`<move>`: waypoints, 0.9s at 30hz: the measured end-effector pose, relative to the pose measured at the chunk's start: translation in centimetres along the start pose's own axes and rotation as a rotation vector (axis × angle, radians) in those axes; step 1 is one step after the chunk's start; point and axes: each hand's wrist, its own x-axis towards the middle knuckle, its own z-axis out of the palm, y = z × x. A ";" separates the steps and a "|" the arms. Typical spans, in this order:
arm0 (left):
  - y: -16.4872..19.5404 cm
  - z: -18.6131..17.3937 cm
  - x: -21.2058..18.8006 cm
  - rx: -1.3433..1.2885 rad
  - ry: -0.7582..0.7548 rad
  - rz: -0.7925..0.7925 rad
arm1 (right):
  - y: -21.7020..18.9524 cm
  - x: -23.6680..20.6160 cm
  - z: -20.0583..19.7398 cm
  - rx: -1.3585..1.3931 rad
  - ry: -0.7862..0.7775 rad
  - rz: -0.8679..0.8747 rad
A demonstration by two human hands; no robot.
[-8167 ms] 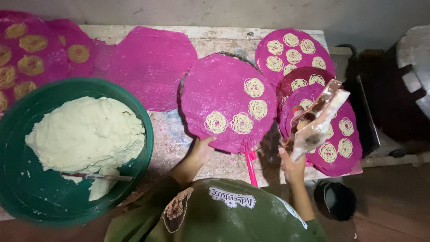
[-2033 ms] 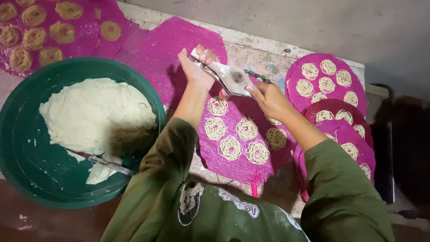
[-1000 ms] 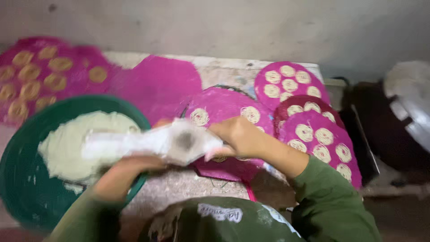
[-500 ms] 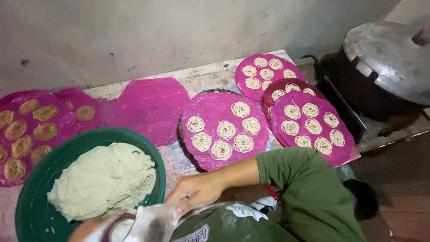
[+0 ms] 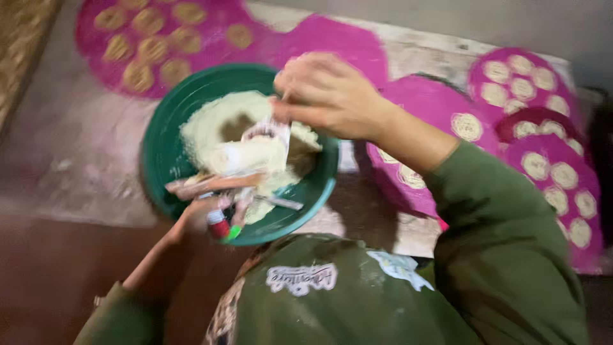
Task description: The person uses a manual dough extruder to press dough through a star-shaped nozzle, creating spiral patterns on pink circular mats. The person repeatedly loads dough into the extruder and moves it across the mats to form multiple decorative spirals.
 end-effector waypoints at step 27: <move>-3.0 -6.9 0.2 0.314 0.699 0.495 | -13.5 2.7 13.6 0.535 -1.323 0.553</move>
